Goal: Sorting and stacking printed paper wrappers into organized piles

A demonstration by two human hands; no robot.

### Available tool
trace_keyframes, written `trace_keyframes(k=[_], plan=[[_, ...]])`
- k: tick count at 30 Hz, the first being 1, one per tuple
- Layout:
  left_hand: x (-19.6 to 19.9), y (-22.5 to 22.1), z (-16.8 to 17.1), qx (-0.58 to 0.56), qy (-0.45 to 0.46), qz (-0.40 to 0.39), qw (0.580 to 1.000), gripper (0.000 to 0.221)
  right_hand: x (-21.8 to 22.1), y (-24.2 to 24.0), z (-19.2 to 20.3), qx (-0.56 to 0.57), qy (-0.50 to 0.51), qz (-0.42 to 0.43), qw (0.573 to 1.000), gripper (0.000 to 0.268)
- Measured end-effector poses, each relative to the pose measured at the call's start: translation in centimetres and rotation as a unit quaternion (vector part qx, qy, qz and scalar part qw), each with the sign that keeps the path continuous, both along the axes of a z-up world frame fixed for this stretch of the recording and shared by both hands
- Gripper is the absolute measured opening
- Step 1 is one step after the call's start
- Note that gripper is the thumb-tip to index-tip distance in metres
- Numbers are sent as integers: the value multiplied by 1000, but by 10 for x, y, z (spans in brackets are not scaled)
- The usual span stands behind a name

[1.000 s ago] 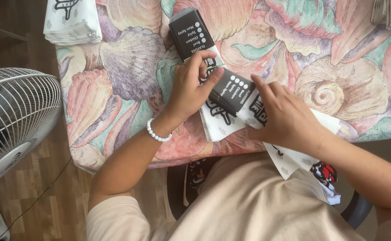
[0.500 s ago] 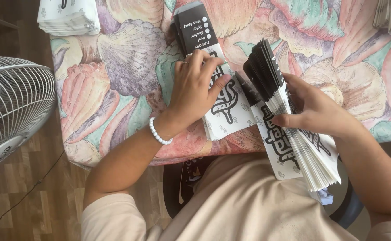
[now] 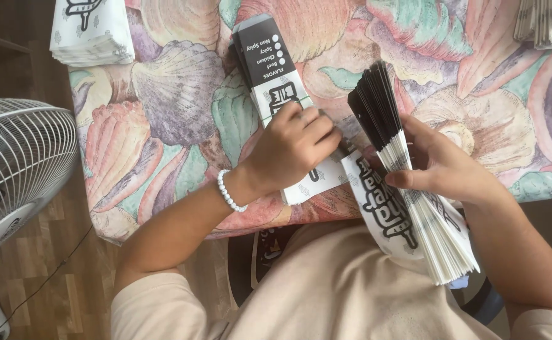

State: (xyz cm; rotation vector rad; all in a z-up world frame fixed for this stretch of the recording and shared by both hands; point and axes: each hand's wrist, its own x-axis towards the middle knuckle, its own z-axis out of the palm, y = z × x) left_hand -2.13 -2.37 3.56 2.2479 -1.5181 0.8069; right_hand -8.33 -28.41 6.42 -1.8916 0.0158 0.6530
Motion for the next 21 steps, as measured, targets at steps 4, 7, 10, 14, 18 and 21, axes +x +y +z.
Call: trace_keyframes(k=[4,7,10,14,18,21], plan=[[-12,11,12,-86,-120,-28,989,9,-6,-3,-3,11,-65,44,997,108],[-15,10,13,-100,-130,-28,986,13,-13,3,-10,97,-94,40,990,98],[-14,7,11,-96,-108,-25,989,17,-20,7,-20,72,-106,14,992,95],[-5,9,0,-78,-32,-83,993,7,-23,15,-13,-2,-89,-18,996,105],[22,26,-13,-187,163,-54,967,20,-19,15,-6,-178,-102,2,979,116],[39,43,-12,-69,199,95,973,19,-12,28,13,-193,-121,33,973,117]])
